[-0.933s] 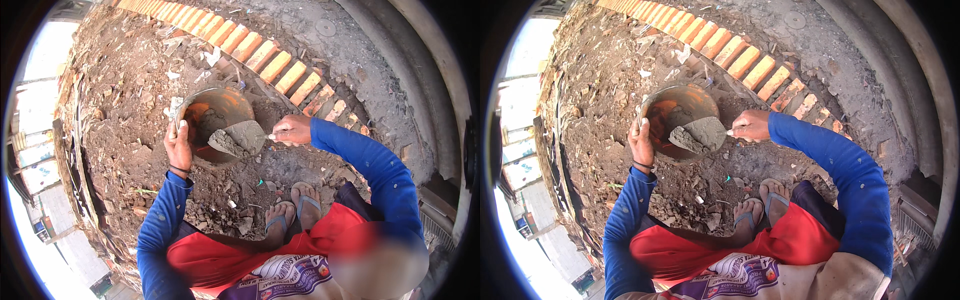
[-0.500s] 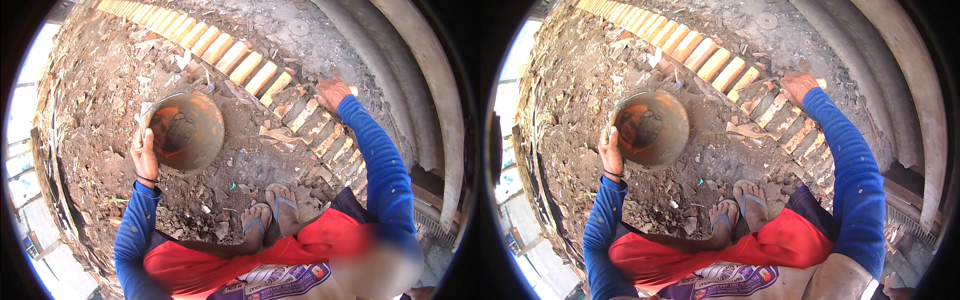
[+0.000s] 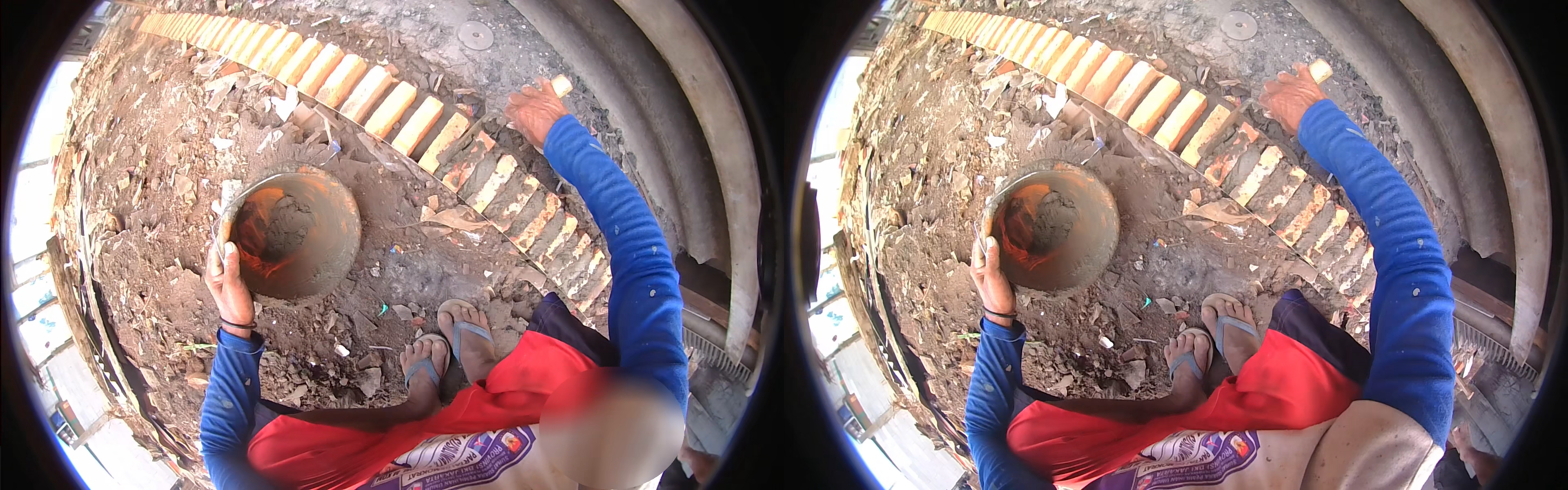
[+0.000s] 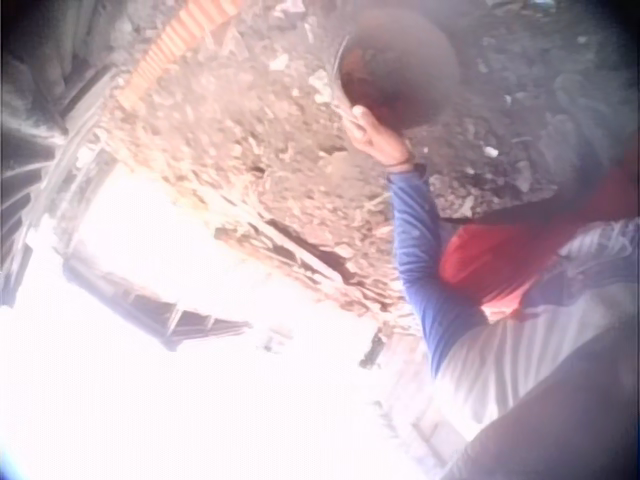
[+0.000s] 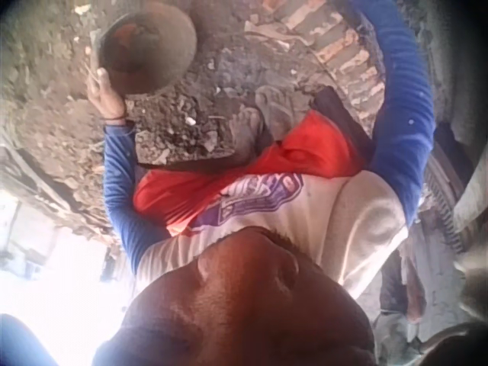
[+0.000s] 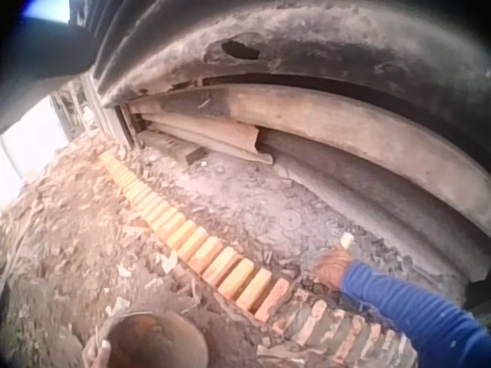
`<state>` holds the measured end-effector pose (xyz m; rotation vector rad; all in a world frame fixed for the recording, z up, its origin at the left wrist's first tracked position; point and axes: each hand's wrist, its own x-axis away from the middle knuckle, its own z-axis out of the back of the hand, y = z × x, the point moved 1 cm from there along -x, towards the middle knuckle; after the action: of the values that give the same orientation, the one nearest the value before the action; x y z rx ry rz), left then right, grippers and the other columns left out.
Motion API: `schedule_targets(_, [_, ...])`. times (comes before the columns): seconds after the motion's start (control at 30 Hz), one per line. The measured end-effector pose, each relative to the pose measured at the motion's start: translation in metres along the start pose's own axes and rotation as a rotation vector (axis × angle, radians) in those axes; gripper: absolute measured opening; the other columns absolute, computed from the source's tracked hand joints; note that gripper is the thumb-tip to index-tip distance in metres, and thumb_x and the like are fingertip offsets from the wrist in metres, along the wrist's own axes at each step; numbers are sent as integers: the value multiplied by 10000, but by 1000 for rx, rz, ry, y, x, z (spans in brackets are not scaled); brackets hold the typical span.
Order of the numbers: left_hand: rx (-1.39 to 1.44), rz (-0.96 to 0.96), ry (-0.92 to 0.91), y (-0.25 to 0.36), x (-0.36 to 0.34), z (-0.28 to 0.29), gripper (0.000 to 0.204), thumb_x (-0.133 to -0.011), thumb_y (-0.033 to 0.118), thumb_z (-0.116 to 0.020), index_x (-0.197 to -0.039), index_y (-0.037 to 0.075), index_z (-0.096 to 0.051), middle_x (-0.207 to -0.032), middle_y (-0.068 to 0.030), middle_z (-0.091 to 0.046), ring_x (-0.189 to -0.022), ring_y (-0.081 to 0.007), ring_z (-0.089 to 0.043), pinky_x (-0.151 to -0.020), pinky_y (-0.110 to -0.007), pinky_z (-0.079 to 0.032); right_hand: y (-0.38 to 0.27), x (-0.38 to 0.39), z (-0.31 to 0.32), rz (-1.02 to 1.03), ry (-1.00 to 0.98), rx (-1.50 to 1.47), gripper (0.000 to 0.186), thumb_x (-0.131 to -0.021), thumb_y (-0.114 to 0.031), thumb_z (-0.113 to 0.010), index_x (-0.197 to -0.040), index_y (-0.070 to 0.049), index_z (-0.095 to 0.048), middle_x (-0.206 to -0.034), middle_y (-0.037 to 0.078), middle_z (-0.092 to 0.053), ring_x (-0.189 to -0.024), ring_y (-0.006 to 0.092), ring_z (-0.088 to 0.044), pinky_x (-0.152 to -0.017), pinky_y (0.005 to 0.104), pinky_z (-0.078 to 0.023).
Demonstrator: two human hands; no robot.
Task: The person applies mortar to a row of bricks on the ground using a trowel and places additional bricks into the mortar to extend the border.
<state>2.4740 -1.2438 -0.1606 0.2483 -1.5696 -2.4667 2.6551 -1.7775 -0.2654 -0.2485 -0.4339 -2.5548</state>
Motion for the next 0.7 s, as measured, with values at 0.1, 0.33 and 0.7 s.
schedule_targets(0.1, [-65, 115, -28, 0, 0, 4, 405, -998, 227, -542, -1307, -34, -562, -1257, -73, -593, -1161, -143, -504, -1031, -304, -355, 2, -2, 7, 8, -36, -47, 239, -833, -157, -647, -1058, -219, -700, -1066, -9, -625, -1161, 213, -560, -1074, 562, -313])
schedule_targets(0.33, [59, 58, -33, 8, -10, -6, 408, -1003, 214, -525, -1322, -40, -544, -1272, -79, -588, -1163, -143, -506, -1028, -295, -358, 7, -3, 3, -143, 44, 8, 228, -883, -206, -615, -1093, -225, -703, -1176, -11, -623, -1161, 228, -568, -1117, 550, -274])
schedule_targets(0.7, [45, 58, -22, 6, -10, -5, 340, -1002, 211, -525, -1237, -27, -587, -1080, -29, -588, -1008, -110, -496, -923, -268, -374, -5, -3, -29, 25, -98, -146, 256, -864, -159, -596, -1101, -214, -677, -1191, -3, -614, -1253, 220, -513, -1110, 570, -273])
